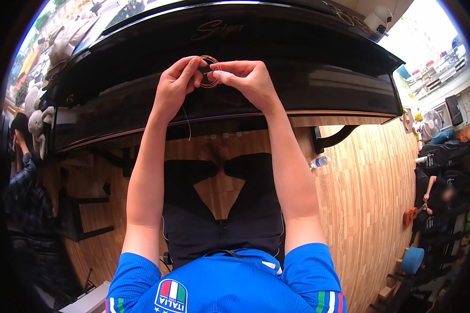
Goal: The person sits at a piano and repeatedly shapes thin copper wire into circular loops by hand. They place each finished loop on the piano lid and continue forming additional loops.
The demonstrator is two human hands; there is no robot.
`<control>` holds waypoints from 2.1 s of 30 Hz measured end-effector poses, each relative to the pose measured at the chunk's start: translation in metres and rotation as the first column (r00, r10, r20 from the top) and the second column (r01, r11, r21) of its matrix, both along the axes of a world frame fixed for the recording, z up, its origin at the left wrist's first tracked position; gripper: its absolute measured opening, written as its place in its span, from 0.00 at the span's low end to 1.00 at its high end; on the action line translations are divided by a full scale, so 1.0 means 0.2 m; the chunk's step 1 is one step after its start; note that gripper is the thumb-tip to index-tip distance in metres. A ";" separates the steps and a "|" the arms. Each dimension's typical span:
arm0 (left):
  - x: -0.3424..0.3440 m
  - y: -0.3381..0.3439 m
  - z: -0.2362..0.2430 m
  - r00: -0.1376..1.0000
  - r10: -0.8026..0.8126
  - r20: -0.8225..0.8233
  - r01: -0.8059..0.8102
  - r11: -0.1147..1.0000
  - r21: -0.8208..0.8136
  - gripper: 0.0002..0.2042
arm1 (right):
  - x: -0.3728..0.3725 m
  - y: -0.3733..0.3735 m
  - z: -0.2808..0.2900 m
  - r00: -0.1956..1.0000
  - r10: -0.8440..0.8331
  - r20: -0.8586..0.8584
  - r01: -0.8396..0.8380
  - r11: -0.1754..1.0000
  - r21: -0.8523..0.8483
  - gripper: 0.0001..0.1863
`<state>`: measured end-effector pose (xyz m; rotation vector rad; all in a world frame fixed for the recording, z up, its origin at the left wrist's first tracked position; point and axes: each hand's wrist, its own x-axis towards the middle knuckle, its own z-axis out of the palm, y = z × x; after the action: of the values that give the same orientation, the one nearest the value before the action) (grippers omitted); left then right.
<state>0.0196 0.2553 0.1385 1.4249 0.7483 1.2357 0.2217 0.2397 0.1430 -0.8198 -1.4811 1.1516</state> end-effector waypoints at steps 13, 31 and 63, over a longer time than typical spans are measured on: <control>0.01 -0.01 0.00 0.995 -0.013 -0.095 0.016 1.000 0.024 0.12 | 0.02 0.06 -0.08 0.999 -0.041 -0.010 0.042 0.983 0.181 0.09; -0.01 0.01 -0.01 0.999 0.009 0.044 -0.009 1.000 0.003 0.13 | -0.01 0.04 -0.04 0.994 -0.058 -0.087 0.060 0.998 0.013 0.11; -0.01 -0.01 0.00 0.996 -0.041 -0.080 0.044 0.998 0.037 0.13 | -0.03 0.07 -0.08 0.982 -0.186 -0.017 0.186 0.963 0.198 0.09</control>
<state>0.0173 0.2542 0.1384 1.5219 0.7473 1.1721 0.2154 0.2543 0.1263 -0.8027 -1.4604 0.8487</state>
